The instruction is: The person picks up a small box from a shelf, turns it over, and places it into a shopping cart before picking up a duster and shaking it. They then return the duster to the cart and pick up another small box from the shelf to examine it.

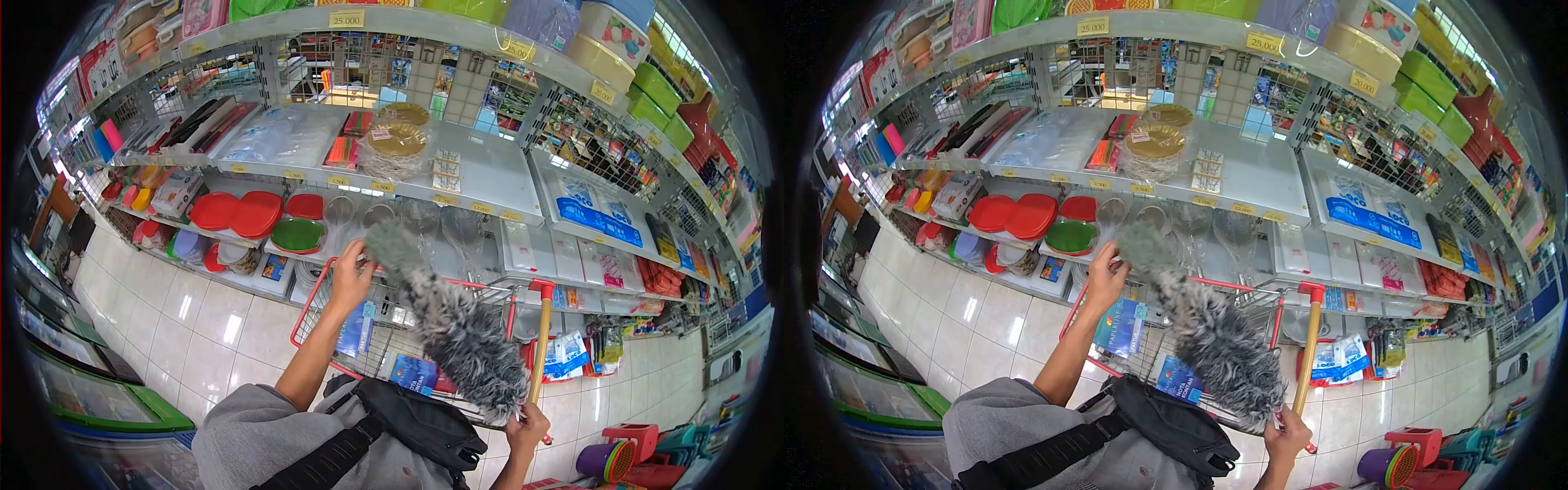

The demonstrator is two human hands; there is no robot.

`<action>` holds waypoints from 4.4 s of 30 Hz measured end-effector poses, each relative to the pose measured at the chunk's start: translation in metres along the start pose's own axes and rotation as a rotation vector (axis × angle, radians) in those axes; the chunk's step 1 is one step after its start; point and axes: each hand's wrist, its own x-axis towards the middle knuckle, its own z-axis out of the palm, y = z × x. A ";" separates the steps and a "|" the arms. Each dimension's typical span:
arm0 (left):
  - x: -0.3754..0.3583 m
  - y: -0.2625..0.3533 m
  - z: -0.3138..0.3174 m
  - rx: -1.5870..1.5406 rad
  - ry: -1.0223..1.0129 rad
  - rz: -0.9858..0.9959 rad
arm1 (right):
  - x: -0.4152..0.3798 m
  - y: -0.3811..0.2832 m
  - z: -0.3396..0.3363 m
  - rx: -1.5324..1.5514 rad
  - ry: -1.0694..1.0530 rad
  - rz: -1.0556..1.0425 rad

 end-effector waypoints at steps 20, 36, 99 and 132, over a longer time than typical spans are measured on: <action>-0.003 -0.016 0.011 -0.862 0.133 -0.631 | -0.012 0.033 0.011 0.124 0.030 0.007; 0.002 0.010 0.009 -1.093 -0.089 -0.668 | -0.003 0.024 0.013 -0.084 0.127 0.048; 0.363 -0.022 0.182 0.831 -0.530 0.132 | -0.009 0.053 0.032 -0.259 0.351 0.274; 0.083 -0.013 0.143 0.493 -0.435 0.692 | -0.016 0.071 0.046 -0.233 0.505 0.265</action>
